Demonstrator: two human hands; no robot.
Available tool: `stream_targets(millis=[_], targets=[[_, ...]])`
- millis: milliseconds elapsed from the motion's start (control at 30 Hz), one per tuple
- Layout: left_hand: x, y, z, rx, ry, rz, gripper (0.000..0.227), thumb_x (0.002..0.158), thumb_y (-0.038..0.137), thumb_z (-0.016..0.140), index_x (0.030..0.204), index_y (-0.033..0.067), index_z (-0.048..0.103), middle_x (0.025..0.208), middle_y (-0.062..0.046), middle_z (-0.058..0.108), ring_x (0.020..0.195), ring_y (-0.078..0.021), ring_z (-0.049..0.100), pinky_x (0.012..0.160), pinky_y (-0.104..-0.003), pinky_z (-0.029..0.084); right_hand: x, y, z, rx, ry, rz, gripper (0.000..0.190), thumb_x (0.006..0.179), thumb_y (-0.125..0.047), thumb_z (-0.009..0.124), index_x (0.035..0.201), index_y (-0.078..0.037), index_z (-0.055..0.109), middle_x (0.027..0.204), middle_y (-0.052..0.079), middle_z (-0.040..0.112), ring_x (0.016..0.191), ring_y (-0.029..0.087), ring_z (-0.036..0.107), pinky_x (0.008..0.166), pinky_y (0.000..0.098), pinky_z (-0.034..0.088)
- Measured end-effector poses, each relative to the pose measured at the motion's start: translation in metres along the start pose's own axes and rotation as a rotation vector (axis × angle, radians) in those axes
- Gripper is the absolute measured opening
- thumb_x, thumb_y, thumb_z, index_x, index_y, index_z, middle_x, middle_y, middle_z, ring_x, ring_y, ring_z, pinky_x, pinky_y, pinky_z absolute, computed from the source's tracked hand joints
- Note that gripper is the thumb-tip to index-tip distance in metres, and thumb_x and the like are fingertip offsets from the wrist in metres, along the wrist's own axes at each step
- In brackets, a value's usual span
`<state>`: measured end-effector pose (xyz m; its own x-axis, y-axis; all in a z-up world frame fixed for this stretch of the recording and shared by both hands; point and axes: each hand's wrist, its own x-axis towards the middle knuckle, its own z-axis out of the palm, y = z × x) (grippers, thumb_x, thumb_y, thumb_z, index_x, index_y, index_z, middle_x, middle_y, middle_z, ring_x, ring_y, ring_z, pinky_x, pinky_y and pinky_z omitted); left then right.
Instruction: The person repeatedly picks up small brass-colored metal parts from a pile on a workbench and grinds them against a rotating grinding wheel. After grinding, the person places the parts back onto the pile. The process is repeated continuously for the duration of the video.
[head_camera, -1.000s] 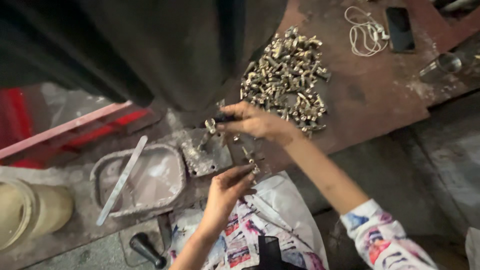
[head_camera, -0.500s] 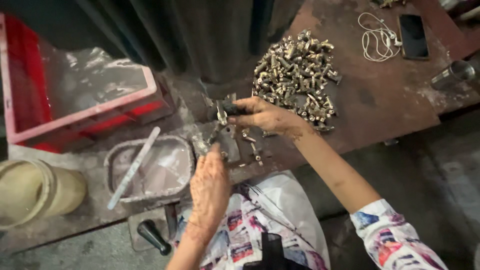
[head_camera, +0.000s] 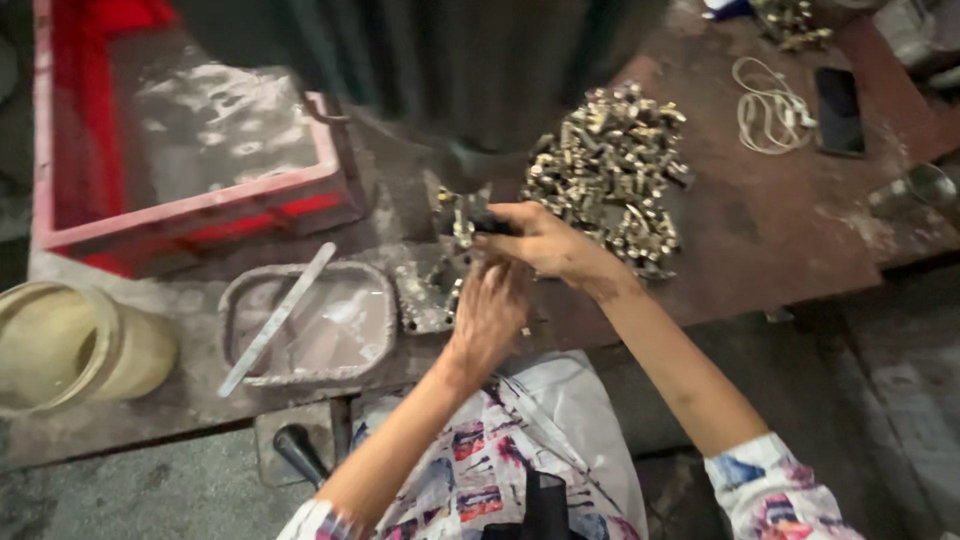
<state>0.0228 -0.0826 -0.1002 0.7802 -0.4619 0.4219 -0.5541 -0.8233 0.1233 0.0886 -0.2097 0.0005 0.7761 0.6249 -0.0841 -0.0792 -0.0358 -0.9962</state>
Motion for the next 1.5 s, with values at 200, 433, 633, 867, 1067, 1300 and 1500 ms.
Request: stream_targets(millis=[200,433,633,867,1067,1300,1500], targets=[[-0.088,0.003,-0.114,-0.690,-0.069,-0.391,0.022,0.091,0.008,0.065,0.112,0.0052,0.070,0.109,-0.013,0.066,0.098,-0.0336,0.068,0.079,-0.044,0.058,-0.009,0.011,0.067,-0.067,0.529,-0.026,0.032,0.105,-0.024,0.063,0.126,-0.001,0.069,0.104,0.007,0.072,0.083,0.014,0.054,0.073,0.0297,0.045],[-0.122,-0.085,-0.173,-0.381,0.061,-0.594,0.023,0.087,0.000,0.064,0.106,0.0044,0.075,0.105,-0.013,0.069,0.099,-0.0352,0.067,0.083,-0.044,0.054,-0.004,0.024,0.084,0.377,0.517,-0.226,0.017,0.104,-0.013,0.063,0.119,-0.006,0.068,0.108,0.003,0.072,0.091,0.012,0.066,0.081,0.0294,0.056],[-0.121,-0.090,-0.149,-0.152,-0.220,-0.509,0.035,0.069,-0.005,0.064,0.103,0.0021,0.070,0.110,-0.015,0.067,0.105,-0.0358,0.064,0.084,-0.044,0.054,-0.010,0.029,0.082,0.271,0.599,-0.120,0.019,0.109,-0.011,0.063,0.125,0.000,0.066,0.100,0.010,0.069,0.069,0.015,0.044,0.059,0.0308,0.035],[-0.118,-0.122,-0.149,-0.581,-0.146,-0.664,0.019,0.077,0.003,0.073,0.095,0.0069,0.078,0.093,-0.010,0.077,0.085,-0.0267,0.074,0.081,-0.037,0.057,-0.008,0.024,0.077,0.103,0.515,-0.233,0.019,0.106,-0.014,0.061,0.120,-0.003,0.068,0.108,0.007,0.073,0.086,0.014,0.068,0.078,0.0299,0.058],[-0.125,-0.121,-0.158,-1.509,-0.022,-0.959,0.019,0.088,0.009,0.076,0.105,0.0012,0.079,0.097,-0.006,0.079,0.086,-0.0089,0.072,0.079,-0.024,0.058,-0.007,0.023,0.082,0.143,0.543,-0.211,0.021,0.106,-0.016,0.058,0.122,-0.003,0.065,0.104,0.005,0.072,0.080,0.013,0.067,0.075,0.0287,0.057],[-0.101,-0.032,-0.105,-1.044,0.361,-0.804,0.017,0.086,0.003,0.076,0.103,0.0035,0.077,0.096,-0.006,0.078,0.083,-0.0128,0.074,0.075,-0.026,0.059,-0.009,0.022,0.078,0.102,0.520,-0.140,0.022,0.109,-0.016,0.059,0.123,-0.001,0.067,0.099,0.009,0.071,0.075,0.015,0.056,0.069,0.0300,0.046],[-0.085,-0.022,-0.094,-0.771,0.396,-0.672,0.020,0.084,0.000,0.074,0.104,0.0039,0.073,0.100,-0.012,0.073,0.085,-0.0274,0.074,0.075,-0.035,0.058,-0.011,0.018,0.079,0.162,0.464,-0.217,0.021,0.107,-0.017,0.058,0.121,-0.003,0.066,0.106,0.005,0.072,0.085,0.010,0.066,0.079,0.0267,0.057]])
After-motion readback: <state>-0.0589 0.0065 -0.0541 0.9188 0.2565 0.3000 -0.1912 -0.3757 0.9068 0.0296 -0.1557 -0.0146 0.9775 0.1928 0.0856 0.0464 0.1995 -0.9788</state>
